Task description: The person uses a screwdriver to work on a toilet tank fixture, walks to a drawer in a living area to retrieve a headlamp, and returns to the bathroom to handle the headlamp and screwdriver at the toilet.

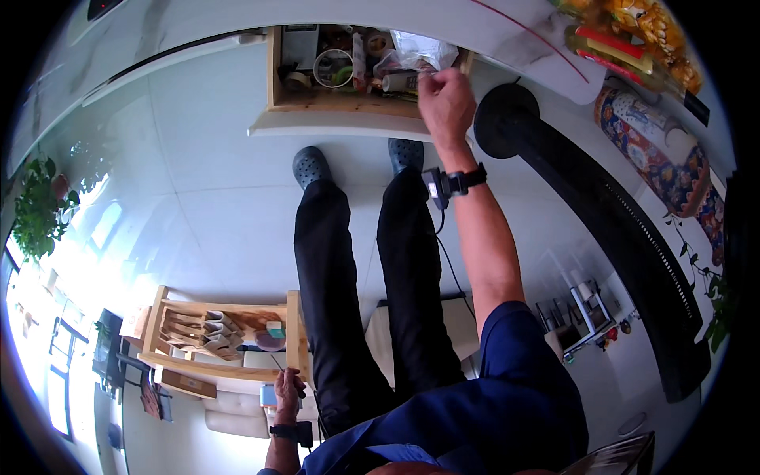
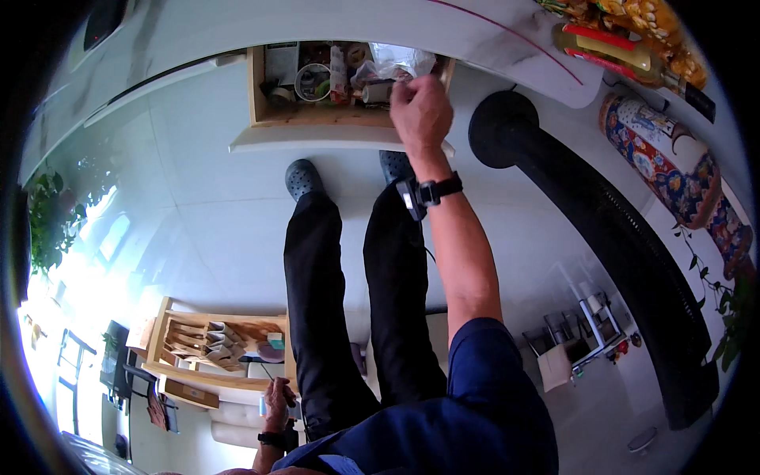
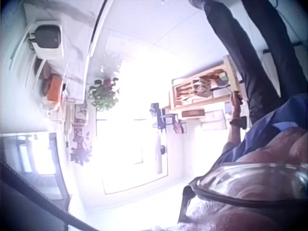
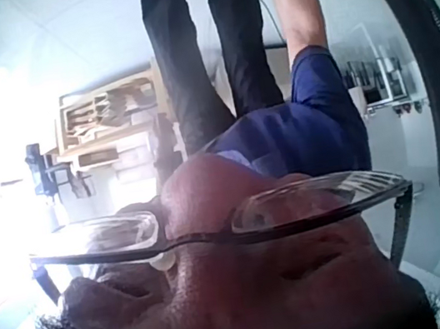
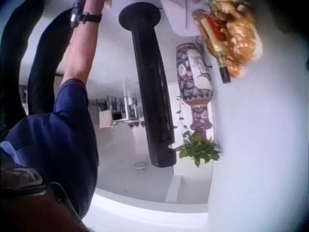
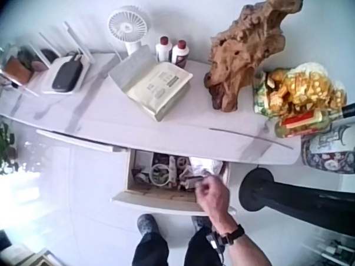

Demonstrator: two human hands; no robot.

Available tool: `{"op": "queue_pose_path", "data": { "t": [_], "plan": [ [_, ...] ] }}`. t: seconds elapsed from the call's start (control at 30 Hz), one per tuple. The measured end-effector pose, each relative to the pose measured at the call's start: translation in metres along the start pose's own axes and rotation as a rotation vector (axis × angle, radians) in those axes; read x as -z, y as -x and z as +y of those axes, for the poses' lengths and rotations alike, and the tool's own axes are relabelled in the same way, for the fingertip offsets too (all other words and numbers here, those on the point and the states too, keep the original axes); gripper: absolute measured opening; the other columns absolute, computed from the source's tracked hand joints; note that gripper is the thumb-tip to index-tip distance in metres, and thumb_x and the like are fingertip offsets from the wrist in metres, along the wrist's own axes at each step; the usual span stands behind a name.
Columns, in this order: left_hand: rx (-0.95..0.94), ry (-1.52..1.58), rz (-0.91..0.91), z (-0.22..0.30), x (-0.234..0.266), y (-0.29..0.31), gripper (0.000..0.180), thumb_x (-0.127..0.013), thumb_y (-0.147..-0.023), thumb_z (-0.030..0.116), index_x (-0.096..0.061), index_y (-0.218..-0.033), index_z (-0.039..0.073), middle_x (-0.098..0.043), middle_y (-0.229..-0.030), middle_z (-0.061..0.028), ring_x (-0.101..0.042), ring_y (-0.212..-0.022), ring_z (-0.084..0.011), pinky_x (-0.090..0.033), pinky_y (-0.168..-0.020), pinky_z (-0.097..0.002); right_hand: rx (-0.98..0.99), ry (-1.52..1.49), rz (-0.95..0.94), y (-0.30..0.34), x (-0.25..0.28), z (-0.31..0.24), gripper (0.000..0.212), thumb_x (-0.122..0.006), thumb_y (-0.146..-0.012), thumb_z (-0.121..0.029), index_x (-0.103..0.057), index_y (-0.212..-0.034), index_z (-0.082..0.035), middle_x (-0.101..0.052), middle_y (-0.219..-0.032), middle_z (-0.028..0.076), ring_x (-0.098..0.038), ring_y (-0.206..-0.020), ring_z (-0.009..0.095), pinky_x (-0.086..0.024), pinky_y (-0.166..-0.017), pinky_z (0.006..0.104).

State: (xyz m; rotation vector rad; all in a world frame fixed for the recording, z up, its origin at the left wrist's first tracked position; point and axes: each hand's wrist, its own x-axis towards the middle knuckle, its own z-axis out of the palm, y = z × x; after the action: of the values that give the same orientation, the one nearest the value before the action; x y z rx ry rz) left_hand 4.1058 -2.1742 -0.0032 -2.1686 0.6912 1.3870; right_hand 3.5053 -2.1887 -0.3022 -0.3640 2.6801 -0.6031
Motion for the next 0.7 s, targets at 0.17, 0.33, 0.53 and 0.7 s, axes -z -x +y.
{"op": "queue_pose_path", "data": {
  "t": [0.17, 0.33, 0.53, 0.7],
  "plan": [
    [0.033, -0.035, -0.051, 0.013, -0.01, 0.005, 0.034, -0.051, -0.1, 0.037, -0.058, -0.093, 0.005, -0.05, -0.06, -0.002, -0.051, -0.05, -0.0112, -0.04, -0.043, -0.0238, 0.718, -0.104, -0.178, -0.007, -0.027, -0.021, 0.02, -0.066, -0.084, -0.016, -0.065, -0.102, -0.008, -0.066, -0.101, 0.01, -0.063, -0.095, 0.032, -0.053, -0.082, 0.0414],
    [0.053, 0.015, 0.011, -0.003, -0.003, -0.004, 0.035, -0.049, -0.101, 0.037, -0.058, -0.093, 0.004, -0.05, -0.059, -0.0018, -0.049, -0.048, -0.0105, -0.038, -0.041, -0.0239, 0.603, 0.277, -0.24, -0.02, -0.027, -0.002, 0.026, -0.064, -0.087, -0.026, -0.067, -0.107, -0.009, -0.065, -0.107, 0.01, -0.061, -0.104, 0.031, -0.052, -0.086, 0.0408],
    [0.043, 0.076, -0.049, -0.005, -0.012, -0.004, 0.034, -0.048, -0.102, 0.035, -0.058, -0.095, 0.003, -0.05, -0.06, -0.0018, -0.049, -0.049, -0.0103, -0.038, -0.041, -0.0241, 0.404, 0.499, -0.196, -0.031, -0.024, 0.026, 0.026, -0.067, -0.085, -0.035, -0.07, -0.086, -0.009, -0.069, -0.093, 0.013, -0.066, -0.089, 0.03, -0.054, -0.079, 0.0402],
    [0.076, 0.075, -0.044, -0.007, -0.016, 0.0, 0.034, -0.049, -0.102, 0.036, -0.058, -0.096, 0.003, -0.051, -0.059, -0.0027, -0.049, -0.049, -0.011, -0.038, -0.041, -0.0239, 0.571, 0.446, -0.165, -0.018, -0.048, -0.012, 0.042, -0.074, -0.078, -0.034, -0.063, -0.104, -0.003, -0.068, -0.097, 0.018, -0.065, -0.093, 0.034, -0.052, -0.084, 0.042]
  ]
}}
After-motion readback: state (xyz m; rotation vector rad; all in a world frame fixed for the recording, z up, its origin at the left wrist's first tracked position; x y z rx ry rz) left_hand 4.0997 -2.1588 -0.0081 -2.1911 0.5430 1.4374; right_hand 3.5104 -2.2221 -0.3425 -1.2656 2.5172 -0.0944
